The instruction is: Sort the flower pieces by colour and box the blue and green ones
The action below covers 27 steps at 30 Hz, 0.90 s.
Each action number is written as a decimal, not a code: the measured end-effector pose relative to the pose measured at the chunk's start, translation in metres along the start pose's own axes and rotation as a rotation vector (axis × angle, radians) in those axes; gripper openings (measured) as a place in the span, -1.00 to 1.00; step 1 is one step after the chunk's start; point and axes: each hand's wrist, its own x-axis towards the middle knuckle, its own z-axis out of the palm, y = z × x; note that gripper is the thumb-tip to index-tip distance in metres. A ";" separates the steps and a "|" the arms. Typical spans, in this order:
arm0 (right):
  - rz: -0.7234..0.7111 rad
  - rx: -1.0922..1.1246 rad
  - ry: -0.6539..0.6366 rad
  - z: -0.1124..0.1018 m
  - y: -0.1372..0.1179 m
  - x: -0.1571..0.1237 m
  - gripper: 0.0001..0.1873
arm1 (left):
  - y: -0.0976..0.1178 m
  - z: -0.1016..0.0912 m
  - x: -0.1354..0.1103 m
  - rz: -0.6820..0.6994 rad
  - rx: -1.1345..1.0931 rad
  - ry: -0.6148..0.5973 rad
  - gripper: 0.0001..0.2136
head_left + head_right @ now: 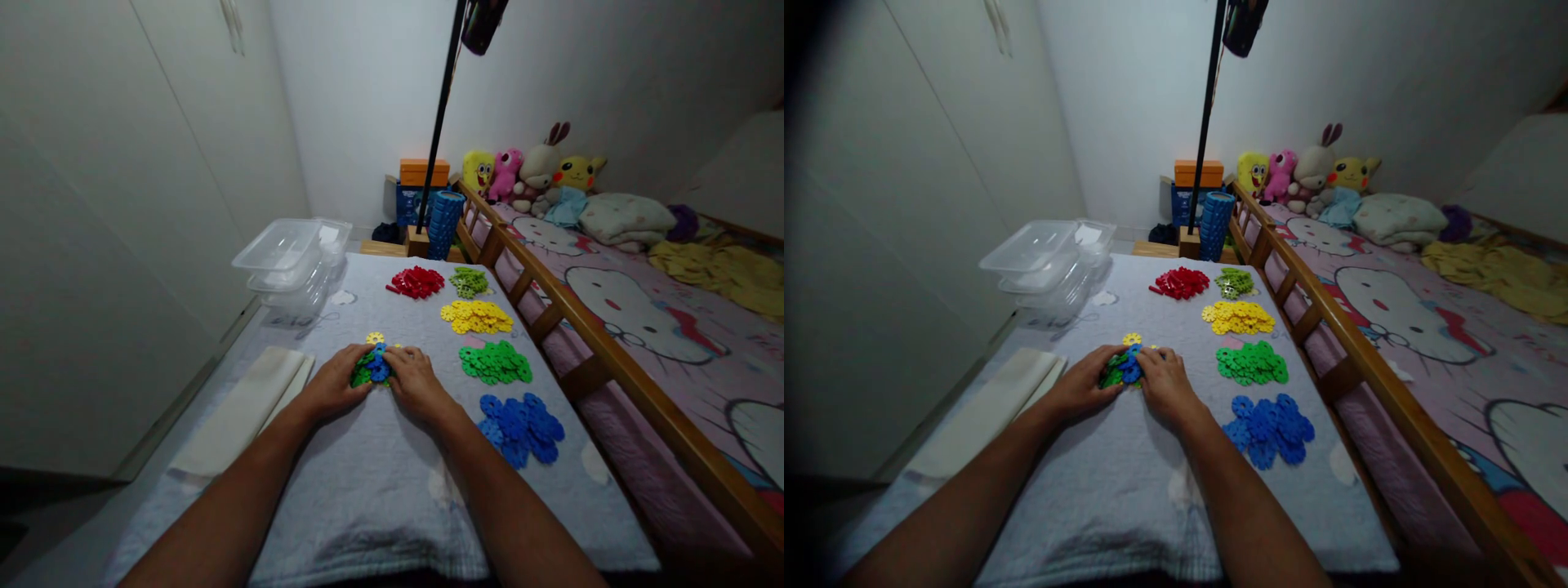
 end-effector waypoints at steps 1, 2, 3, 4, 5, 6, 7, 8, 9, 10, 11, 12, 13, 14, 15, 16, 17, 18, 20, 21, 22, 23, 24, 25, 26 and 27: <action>0.002 -0.002 0.004 -0.001 -0.001 0.000 -0.55 | 0.000 0.000 0.000 -0.002 -0.001 0.001 -0.43; 0.008 -0.005 0.011 -0.002 -0.002 0.000 -0.59 | 0.001 0.000 0.000 -0.002 0.000 0.002 -0.44; 0.015 -0.008 0.017 -0.003 -0.002 0.000 -0.64 | 0.001 0.000 0.000 -0.001 0.000 0.002 -0.44; 0.022 -0.013 0.021 -0.004 -0.002 0.000 -0.69 | 0.001 -0.001 0.000 0.002 -0.001 0.005 -0.45; 0.028 -0.020 0.024 -0.006 -0.002 0.001 -0.73 | 0.001 -0.001 0.000 0.004 -0.003 0.008 -0.45; 0.032 -0.028 0.027 -0.006 -0.002 0.001 -0.77 | 0.001 -0.002 0.000 0.004 -0.006 0.010 -0.45; 0.032 -0.037 0.032 -0.007 -0.001 0.001 -0.79 | 0.002 -0.002 0.000 0.002 -0.009 0.010 -0.44; 0.029 -0.046 0.040 -0.007 -0.001 0.001 -0.82 | 0.002 -0.002 0.000 -0.001 -0.009 0.010 -0.42; 0.022 -0.057 0.049 -0.007 0.000 0.001 -0.84 | 0.002 -0.003 0.001 -0.005 -0.008 0.007 -0.40; 0.015 -0.068 0.058 -0.008 0.000 0.001 -0.86 | 0.003 -0.003 0.001 -0.009 -0.006 0.000 -0.39; 0.008 -0.081 0.066 -0.008 0.000 0.001 -0.87 | 0.003 -0.002 0.001 -0.014 -0.004 -0.004 -0.39; 0.001 -0.094 0.073 -0.008 0.000 0.001 -0.87 | 0.003 -0.002 0.001 -0.020 0.000 -0.003 -0.39; -0.004 -0.105 0.080 -0.009 0.000 0.002 -0.86 | 0.003 -0.001 0.001 -0.027 0.005 0.001 -0.40; -0.008 -0.115 0.086 -0.010 0.000 0.002 -0.85 | 0.003 0.000 0.001 -0.034 0.012 0.007 -0.41; -0.011 -0.122 0.094 -0.012 0.000 0.002 -0.85 | 0.003 0.001 0.002 -0.040 0.021 0.016 -0.43; -0.010 -0.127 0.103 -0.014 0.000 0.002 -0.85 | 0.002 0.002 0.002 -0.045 0.030 0.025 -0.44; -0.004 -0.130 0.117 -0.017 0.002 0.002 -0.85 | 0.001 0.003 0.002 -0.045 0.039 0.030 -0.45; 0.010 -0.131 0.138 -0.021 0.005 0.002 -0.84 | 0.001 0.004 0.002 -0.043 0.045 0.033 -0.46; 0.052 -0.114 0.195 -0.032 0.015 0.001 -0.80 | -0.001 0.004 0.001 -0.035 0.054 0.032 -0.48; 0.078 -0.092 0.231 -0.039 0.023 -0.001 -0.78 | -0.001 0.005 0.001 -0.034 0.059 0.030 -0.48; 0.109 -0.062 0.268 -0.047 0.032 -0.004 -0.76 | -0.001 0.005 0.001 -0.034 0.064 0.027 -0.49; 0.143 -0.025 0.305 -0.056 0.042 -0.007 -0.76 | -0.001 0.004 0.000 -0.035 0.069 0.024 -0.49; 0.187 0.012 0.338 -0.064 0.054 -0.011 -0.77 | -0.001 0.004 0.000 -0.036 0.074 0.021 -0.49; 0.250 0.048 0.369 -0.073 0.065 -0.017 -0.77 | -0.002 0.005 0.000 -0.036 0.077 0.018 -0.50; 0.328 0.074 0.396 -0.080 0.077 -0.023 -0.78 | -0.002 0.005 0.000 -0.034 0.080 0.017 -0.50; 0.414 0.086 0.416 -0.087 0.088 -0.029 -0.79 | -0.002 0.005 0.000 -0.033 0.084 0.017 -0.51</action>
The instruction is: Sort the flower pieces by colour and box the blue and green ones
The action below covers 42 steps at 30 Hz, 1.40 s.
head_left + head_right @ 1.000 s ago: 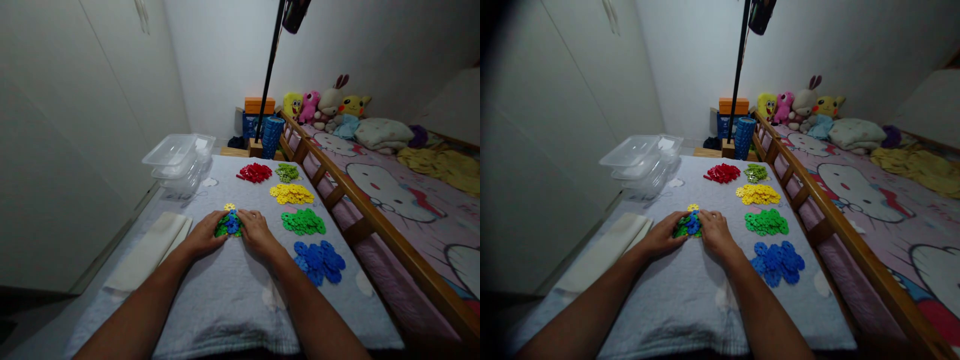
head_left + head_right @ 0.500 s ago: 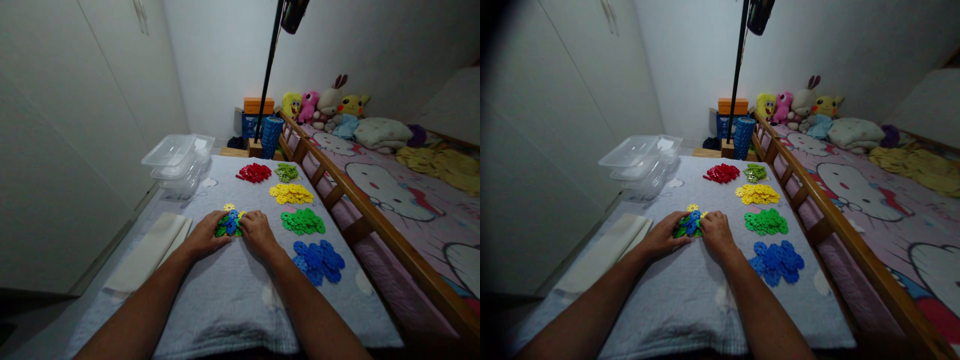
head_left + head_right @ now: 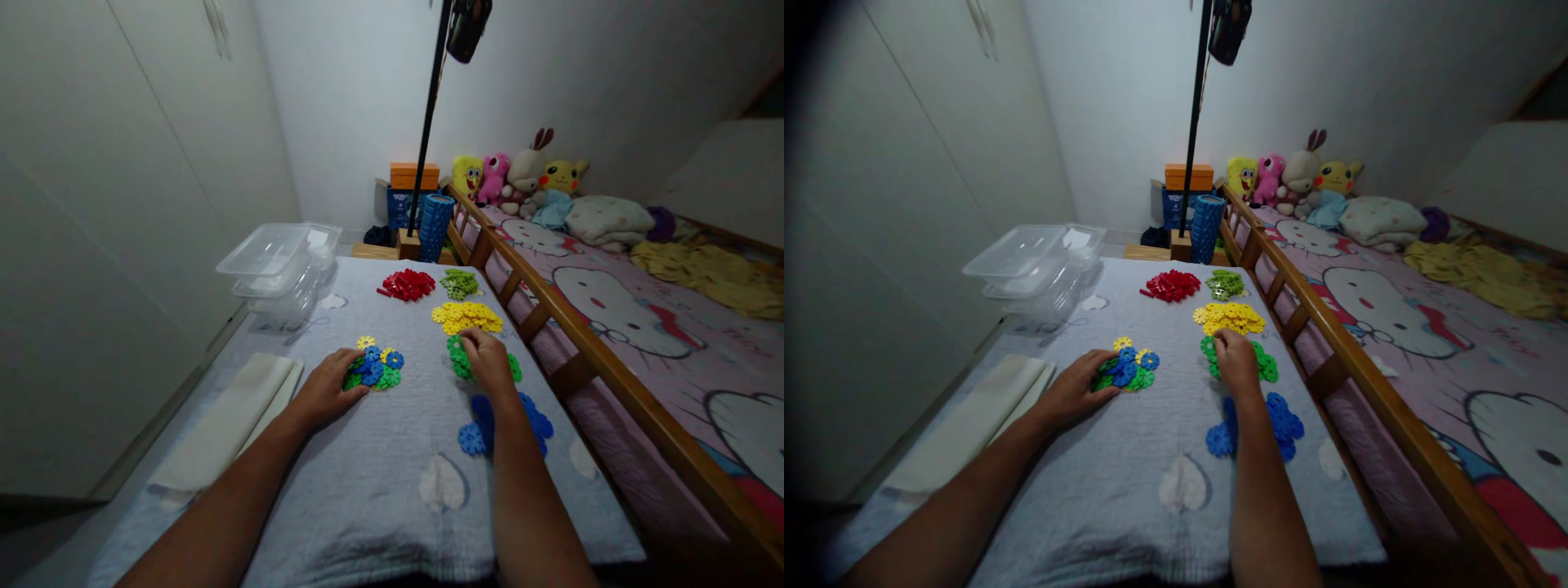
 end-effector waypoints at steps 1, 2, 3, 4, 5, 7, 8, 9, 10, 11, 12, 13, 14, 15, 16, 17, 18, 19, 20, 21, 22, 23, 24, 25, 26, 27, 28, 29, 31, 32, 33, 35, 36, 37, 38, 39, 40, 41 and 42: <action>0.075 -0.013 0.013 -0.007 0.011 0.001 -0.79 | 0.000 0.000 0.000 0.001 0.004 0.000 -0.51; 0.135 -0.030 0.019 -0.013 0.022 0.001 -0.80 | 0.000 0.000 0.000 0.001 0.008 0.001 -0.52; 0.178 -0.051 0.022 -0.018 0.031 0.001 -0.80 | -0.001 0.001 0.000 0.002 0.013 0.001 -0.52; 0.207 -0.070 0.021 -0.021 0.039 0.000 -0.81 | -0.001 0.001 0.000 0.002 0.016 0.000 -0.53; 0.226 -0.085 0.020 -0.023 0.046 -0.001 -0.81 | -0.001 0.001 0.000 0.004 0.020 -0.001 -0.53; 0.251 -0.104 0.018 -0.024 0.055 -0.003 -0.81 | -0.002 0.001 0.000 0.009 0.025 0.001 -0.54; 0.261 -0.112 0.016 -0.023 0.058 -0.004 -0.81 | -0.002 0.001 0.000 0.010 0.027 0.003 -0.54; 0.267 -0.121 0.015 -0.022 0.061 -0.004 -0.81 | -0.002 0.001 0.000 0.010 0.028 0.005 -0.54; 0.270 -0.134 0.015 -0.021 0.062 -0.004 -0.82 | -0.002 0.001 0.000 0.010 0.028 0.005 -0.54; 0.267 -0.151 0.017 -0.021 0.063 -0.004 -0.83 | -0.002 0.001 0.000 0.011 0.027 0.004 -0.54; 0.261 -0.170 0.018 -0.020 0.063 -0.004 -0.85 | -0.002 0.001 0.000 0.010 0.025 0.001 -0.54; 0.259 -0.194 0.020 -0.020 0.063 -0.004 -0.85 | -0.002 0.001 0.000 0.009 0.024 -0.003 -0.54; 0.261 -0.220 0.019 -0.020 0.062 -0.003 -0.86 | -0.001 0.001 0.000 0.008 0.022 -0.008 -0.54; 0.267 -0.247 0.015 -0.020 0.061 -0.003 -0.87 | -0.001 0.001 0.001 0.006 0.022 -0.012 -0.54; 0.275 -0.274 0.011 -0.020 0.060 -0.004 -0.87 | 0.000 0.000 0.001 0.004 0.022 -0.017 -0.54; 0.284 -0.299 0.008 -0.020 0.059 -0.004 -0.87 | 0.000 0.000 0.001 0.002 0.022 -0.021 -0.54; 0.291 -0.320 0.006 -0.020 0.058 -0.004 -0.87 | 0.000 0.000 0.001 -0.001 0.023 -0.024 -0.53; 0.296 -0.335 0.005 -0.021 0.057 -0.005 -0.86 | -0.001 0.000 0.001 -0.003 0.024 -0.026 -0.53; 0.301 -0.346 0.004 -0.021 0.057 -0.005 -0.86 | -0.001 0.001 0.001 -0.006 0.024 -0.027 -0.53; 0.307 -0.357 0.005 -0.022 0.056 -0.006 -0.86 | -0.002 0.001 0.001 -0.008 0.025 -0.028 -0.52; 0.312 -0.365 0.007 -0.023 0.055 -0.006 -0.86 | -0.002 0.001 0.000 -0.009 0.025 -0.028 -0.52; 0.315 -0.369 0.013 -0.024 0.055 -0.006 -0.86 | -0.003 0.002 0.000 -0.010 0.024 -0.027 -0.51; 0.312 -0.367 0.024 -0.025 0.054 -0.006 -0.86 | -0.003 0.002 0.000 -0.011 0.022 -0.024 -0.51; 0.297 -0.355 0.039 -0.025 0.052 -0.005 -0.85 | -0.003 0.002 0.000 -0.014 0.020 -0.020 -0.51; 0.267 -0.331 0.053 -0.024 0.049 -0.004 -0.85 | -0.003 0.002 0.000 -0.017 0.017 -0.014 -0.51; 0.220 -0.298 0.063 -0.023 0.044 -0.003 -0.85 | -0.003 0.002 0.001 -0.020 0.012 -0.007 -0.51; 0.157 -0.259 0.065 -0.020 0.038 -0.003 -0.85 | -0.003 0.002 0.001 -0.023 0.008 -0.001 -0.51; 0.079 -0.217 0.053 -0.015 0.029 -0.002 -0.84 | -0.002 0.002 0.001 -0.025 0.003 0.005 -0.51; -0.088 -0.139 -0.007 -0.002 0.007 -0.004 -0.84 | -0.002 0.003 0.001 -0.029 -0.007 0.015 -0.50; -0.160 -0.107 -0.058 0.006 -0.006 -0.007 -0.83 | -0.002 0.003 0.001 -0.032 -0.011 0.019 -0.50; -0.218 -0.089 -0.110 0.015 -0.019 -0.010 -0.82 | -0.002 0.004 0.001 -0.033 -0.014 0.024 -0.50; -0.294 -0.079 -0.236 0.034 -0.042 -0.019 -0.79 | -0.002 0.004 0.001 -0.030 -0.014 0.041 -0.50; -0.315 -0.082 -0.296 0.043 -0.051 -0.025 -0.74 | -0.003 0.005 0.001 -0.028 -0.010 0.050 -0.50; -0.330 -0.088 -0.347 0.051 -0.058 -0.029 -0.68 | -0.003 0.005 0.001 -0.029 -0.005 0.059 -0.50; -0.338 -0.098 -0.387 0.059 -0.062 -0.034 -0.62 | -0.003 0.005 0.001 -0.030 0.002 0.066 -0.50; -0.340 -0.110 -0.415 0.066 -0.065 -0.037 -0.55 | -0.003 0.005 0.001 -0.033 0.008 0.071 -0.50; -0.336 -0.124 -0.433 0.071 -0.065 -0.039 -0.51 | -0.003 0.004 0.001 -0.035 0.015 0.074 -0.50; -0.326 -0.139 -0.443 0.075 -0.064 -0.040 -0.48 | -0.003 0.004 0.001 -0.036 0.021 0.078 -0.50; -0.311 -0.154 -0.446 0.078 -0.063 -0.041 -0.47 | -0.003 0.004 0.001 -0.036 0.028 0.081 -0.50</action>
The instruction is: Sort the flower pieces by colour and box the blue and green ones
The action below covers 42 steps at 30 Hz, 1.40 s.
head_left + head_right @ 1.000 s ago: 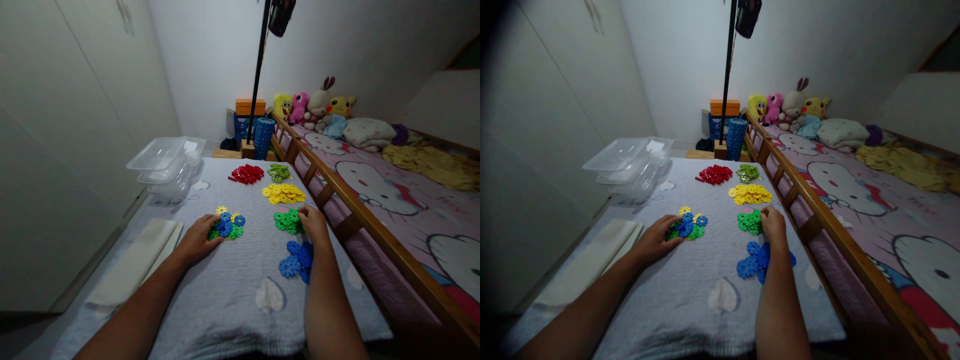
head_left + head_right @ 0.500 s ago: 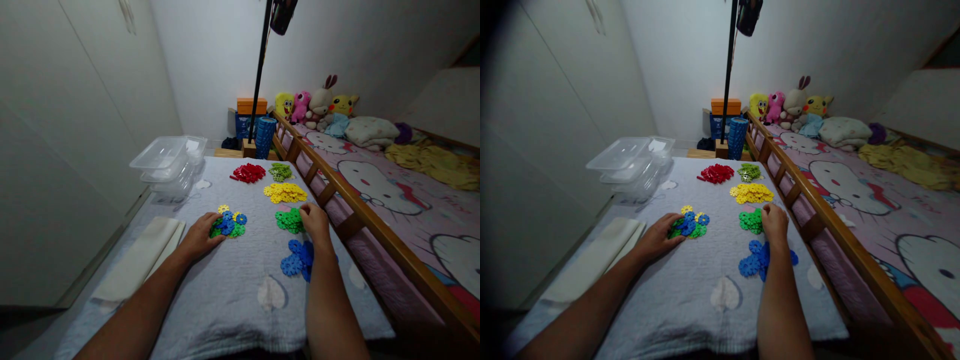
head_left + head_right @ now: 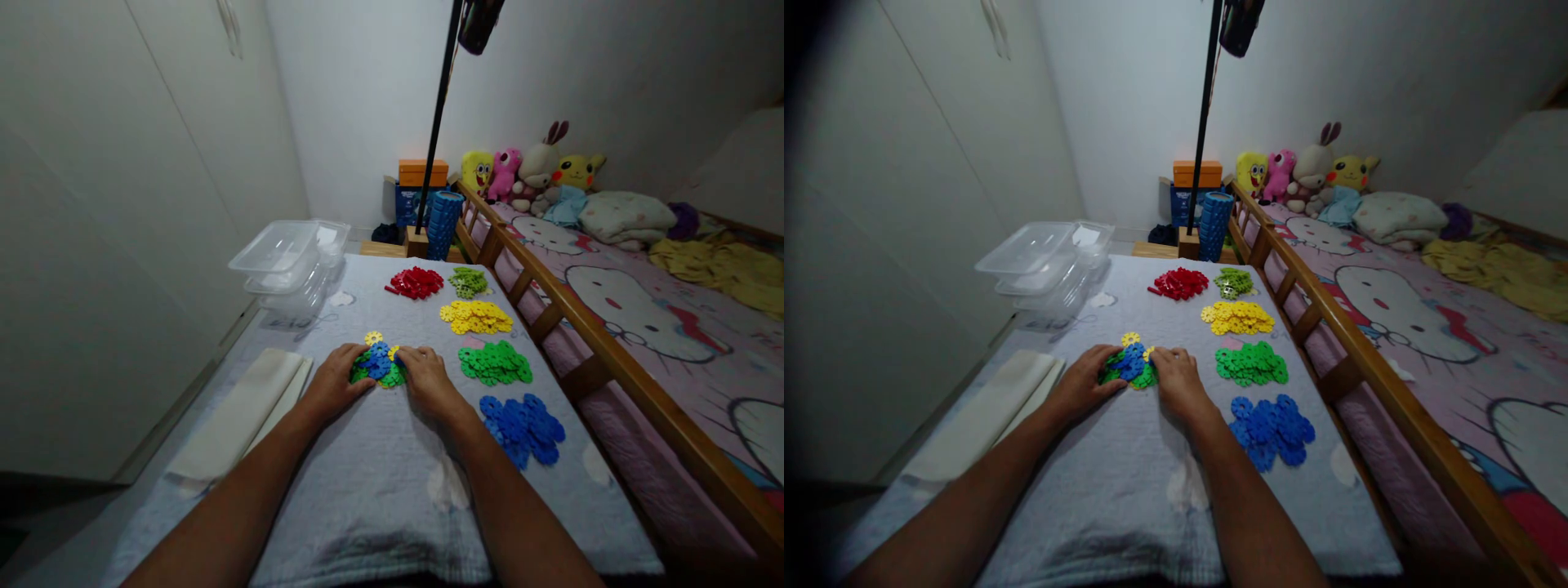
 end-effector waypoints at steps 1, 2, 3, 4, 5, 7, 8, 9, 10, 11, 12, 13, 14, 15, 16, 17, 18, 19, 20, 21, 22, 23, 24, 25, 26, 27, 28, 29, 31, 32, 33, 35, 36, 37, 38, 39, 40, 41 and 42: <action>0.019 -0.010 0.001 0.002 0.001 0.001 -0.48 | 0.000 0.000 0.000 0.001 0.007 0.005 -0.50; 0.037 -0.019 0.005 0.003 0.003 0.002 -0.51 | 0.000 -0.001 0.000 0.002 0.015 0.010 -0.50; 0.051 -0.028 0.011 0.003 0.004 0.003 -0.55 | 0.001 -0.001 0.000 0.003 0.025 0.014 -0.50; 0.064 -0.037 0.019 0.002 0.005 0.004 -0.59 | 0.001 -0.001 0.000 0.002 0.037 0.018 -0.50; 0.073 -0.046 0.025 0.001 0.006 0.004 -0.63 | 0.001 -0.001 0.000 -0.001 0.053 0.021 -0.50; 0.083 -0.056 0.031 0.000 0.006 0.005 -0.70 | 0.001 -0.002 0.000 -0.017 0.101 0.025 -0.47; 0.088 -0.057 0.035 -0.001 0.007 0.006 -0.72 | 0.001 -0.002 0.000 -0.032 0.132 0.029 -0.45; 0.094 -0.053 0.041 -0.002 0.007 0.006 -0.73 | 0.001 -0.003 0.000 -0.053 0.165 0.032 -0.42; 0.101 -0.045 0.051 -0.003 0.008 0.006 -0.74 | 0.002 -0.004 0.000 -0.076 0.195 0.034 -0.39; 0.108 -0.037 0.066 -0.004 0.009 0.006 -0.75 | 0.002 -0.004 -0.001 -0.100 0.223 0.035 -0.36; 0.118 -0.028 0.086 -0.006 0.010 0.006 -0.75 | 0.003 -0.005 -0.001 -0.123 0.246 0.035 -0.34; 0.128 -0.020 0.111 -0.008 0.012 0.006 -0.75 | 0.003 -0.005 -0.001 -0.144 0.264 0.032 -0.33; 0.138 -0.011 0.138 -0.012 0.014 0.006 -0.76 | 0.004 -0.006 -0.001 -0.160 0.277 0.025 -0.32; 0.145 0.001 0.161 -0.017 0.017 0.006 -0.76 | 0.005 -0.007 0.000 -0.173 0.283 0.016 -0.32; 0.150 0.018 0.177 -0.023 0.021 0.006 -0.77 | 0.007 -0.007 0.000 -0.182 0.284 0.003 -0.34; 0.153 0.040 0.187 -0.029 0.024 0.007 -0.77 | 0.008 -0.008 0.000 -0.188 0.280 -0.013 -0.36; 0.156 0.064 0.192 -0.036 0.029 0.007 -0.78 | 0.009 -0.008 0.000 -0.192 0.273 -0.032 -0.38; 0.158 0.094 0.192 -0.044 0.034 0.008 -0.78 | 0.010 -0.009 0.000 -0.191 0.263 -0.050 -0.41; 0.164 0.129 0.188 -0.051 0.040 0.009 -0.79 | 0.010 -0.009 0.000 -0.187 0.252 -0.065 -0.44; 0.176 0.167 0.183 -0.059 0.046 0.011 -0.80 | 0.011 -0.009 -0.001 -0.181 0.240 -0.076 -0.47; 0.194 0.204 0.180 -0.066 0.054 0.014 -0.82 | 0.011 -0.009 -0.001 -0.173 0.228 -0.084 -0.48; 0.218 0.234 0.180 -0.073 0.063 0.017 -0.84 | 0.011 -0.009 -0.001 -0.165 0.217 -0.087 -0.49; 0.246 0.255 0.186 -0.079 0.072 0.020 -0.87 | 0.011 -0.009 -0.001 -0.158 0.207 -0.088 -0.49; 0.278 0.266 0.197 -0.085 0.081 0.024 -0.90 | 0.011 -0.009 -0.001 -0.153 0.199 -0.087 -0.50; 0.311 0.269 0.207 -0.090 0.091 0.027 -0.92 | 0.011 -0.009 -0.001 -0.149 0.191 -0.087 -0.50; 0.341 0.271 0.210 -0.094 0.099 0.030 -0.94 | 0.011 -0.009 -0.002 -0.147 0.185 -0.087 -0.51; 0.365 0.274 0.206 -0.098 0.107 0.032 -0.94 | 0.011 -0.009 -0.002 -0.145 0.181 -0.087 -0.51; 0.382 0.276 0.195 -0.101 0.114 0.034 -0.92 | 0.011 -0.009 -0.002 -0.143 0.180 -0.089 -0.51; 0.390 0.267 0.160 -0.105 0.123 0.035 -0.89 | 0.011 -0.009 -0.002 -0.144 0.183 -0.095 -0.52; 0.388 0.258 0.144 -0.107 0.125 0.034 -0.89 | 0.010 -0.009 -0.002 -0.142 0.185 -0.096 -0.52; 0.385 0.249 0.127 -0.108 0.126 0.032 -0.89 | 0.009 -0.008 -0.002 -0.137 0.184 -0.095 -0.52; 0.380 0.242 0.082 -0.109 0.125 0.027 -0.92 | 0.007 -0.008 -0.002 -0.124 0.178 -0.089 -0.52; 0.376 0.243 0.057 -0.109 0.124 0.023 -0.92 | 0.006 -0.007 -0.002 -0.118 0.175 -0.085 -0.52; 0.366 0.248 0.028 -0.109 0.122 0.018 -0.92 | 0.006 -0.007 -0.002 -0.113 0.174 -0.082 -0.52; 0.349 0.258 -0.008 -0.109 0.119 0.013 -0.92 | 0.005 -0.006 -0.002 -0.111 0.176 -0.082 -0.52; 0.329 0.269 -0.049 -0.109 0.116 0.008 -0.91 | 0.005 -0.006 -0.002 -0.111 0.179 -0.082 -0.52; 0.307 0.277 -0.090 -0.109 0.114 0.003 -0.90 | 0.005 -0.007 -0.002 -0.111 0.183 -0.085 -0.52; 0.285 0.279 -0.125 -0.109 0.111 -0.003 -0.89 | 0.006 -0.007 -0.002 -0.113 0.187 -0.089 -0.52; 0.270 0.271 -0.147 -0.108 0.109 -0.008 -0.89 | 0.006 -0.007 -0.002 -0.116 0.190 -0.093 -0.52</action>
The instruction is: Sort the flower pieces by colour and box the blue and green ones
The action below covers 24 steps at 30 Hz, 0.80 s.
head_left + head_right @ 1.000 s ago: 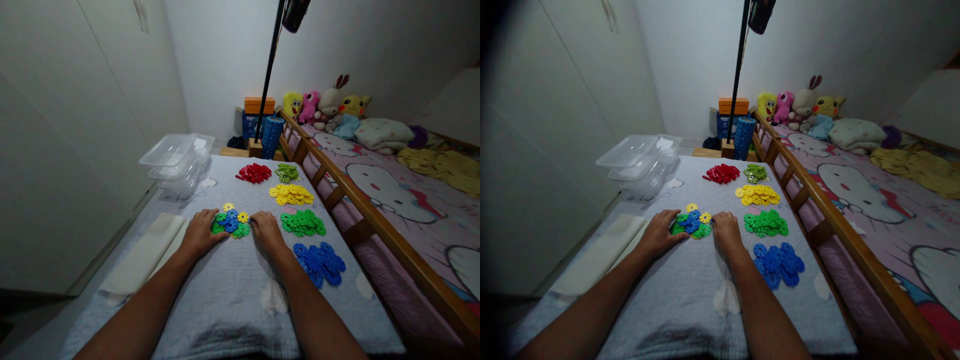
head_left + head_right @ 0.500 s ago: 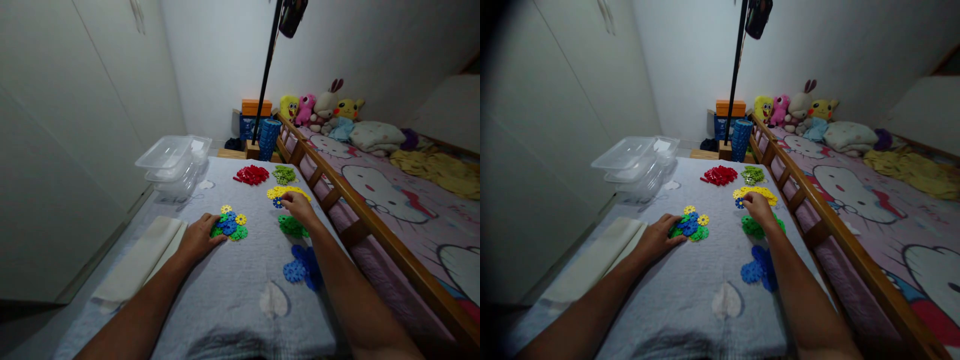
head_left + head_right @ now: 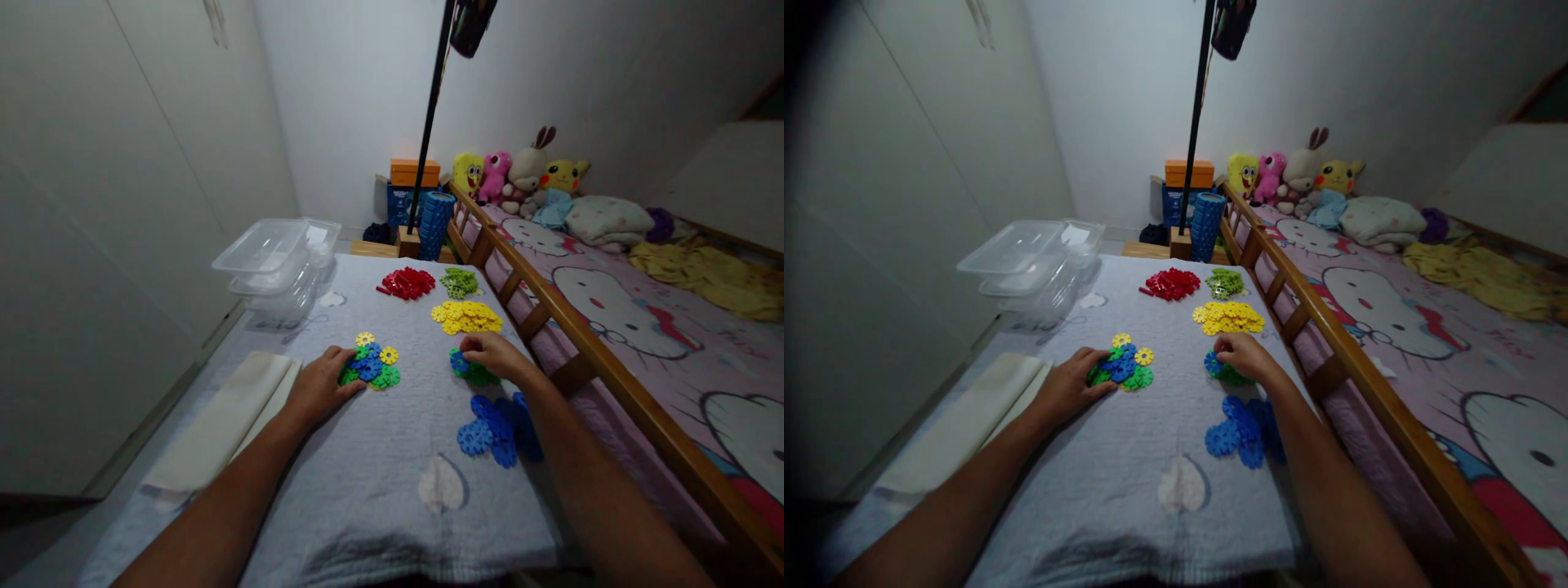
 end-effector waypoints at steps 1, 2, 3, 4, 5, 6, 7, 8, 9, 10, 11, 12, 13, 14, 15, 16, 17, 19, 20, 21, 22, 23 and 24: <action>-0.003 -0.018 -0.008 0.002 0.000 -0.005 -0.89 | 0.001 -0.001 0.000 -0.001 0.001 -0.005 -0.51; 0.000 -0.039 -0.007 0.003 0.000 -0.010 -0.89 | 0.001 -0.001 0.000 -0.002 0.002 -0.009 -0.51; 0.001 -0.055 -0.004 0.005 0.001 -0.015 -0.89 | 0.001 -0.001 0.000 -0.002 0.002 -0.011 -0.50; 0.000 -0.065 -0.010 0.007 0.002 -0.019 -0.89 | 0.002 -0.002 0.000 -0.001 0.003 -0.010 -0.50; -0.006 -0.069 -0.028 0.009 0.002 -0.024 -0.89 | 0.002 -0.002 0.000 0.001 0.004 -0.006 -0.50; -0.018 -0.070 -0.056 0.011 0.003 -0.028 -0.89 | 0.002 -0.002 0.001 0.003 0.004 -0.001 -0.50; -0.035 -0.067 -0.088 0.013 0.002 -0.032 -0.89 | 0.002 -0.002 0.001 0.003 0.005 0.005 -0.50; -0.047 -0.065 -0.115 0.015 0.002 -0.036 -0.89 | 0.002 -0.002 0.001 0.005 0.004 0.009 -0.51; -0.054 -0.068 -0.137 0.017 0.001 -0.040 -0.90 | 0.002 -0.002 0.001 0.006 0.001 0.011 -0.51; -0.056 -0.078 -0.151 0.019 0.000 -0.044 -0.90 | 0.002 -0.002 0.001 0.007 -0.002 0.011 -0.50; -0.055 -0.095 -0.158 0.021 -0.001 -0.047 -0.90 | 0.001 -0.002 0.001 0.006 -0.004 0.009 -0.50; -0.052 -0.118 -0.161 0.023 -0.002 -0.051 -0.90 | 0.001 -0.002 0.001 0.003 -0.004 0.008 -0.50; -0.048 -0.148 -0.159 0.025 -0.003 -0.054 -0.89 | 0.001 -0.002 0.001 0.001 -0.002 0.007 -0.49; -0.043 -0.181 -0.156 0.026 -0.003 -0.056 -0.88 | 0.001 -0.002 0.001 -0.001 0.001 0.006 -0.49; -0.037 -0.217 -0.150 0.027 -0.003 -0.058 -0.87 | 0.001 -0.001 0.001 -0.001 0.004 0.007 -0.49; -0.031 -0.253 -0.139 0.028 -0.003 -0.060 -0.86 | 0.000 -0.001 0.001 0.000 0.005 0.007 -0.49; -0.028 -0.288 -0.123 0.028 -0.002 -0.061 -0.85 | 0.000 -0.001 0.001 0.002 0.003 0.007 -0.48; -0.029 -0.343 -0.076 0.028 -0.003 -0.063 -0.84 | -0.001 0.000 0.001 0.011 0.000 0.006 -0.48; -0.036 -0.357 -0.046 0.028 -0.005 -0.064 -0.85 | -0.001 0.000 0.001 0.013 0.001 0.007 -0.48; -0.045 -0.360 -0.014 0.029 -0.008 -0.064 -0.85 | -0.002 0.001 0.001 0.014 0.003 0.007 -0.47; -0.056 -0.354 0.013 0.029 -0.012 -0.063 -0.86 | -0.002 0.001 0.001 0.013 0.005 0.009 -0.48; -0.070 -0.344 0.035 0.030 -0.018 -0.062 -0.86 | -0.001 0.000 0.001 0.010 0.008 0.010 -0.49; -0.087 -0.331 0.051 0.033 -0.026 -0.059 -0.86 | -0.001 0.000 0.001 0.006 0.008 0.010 -0.49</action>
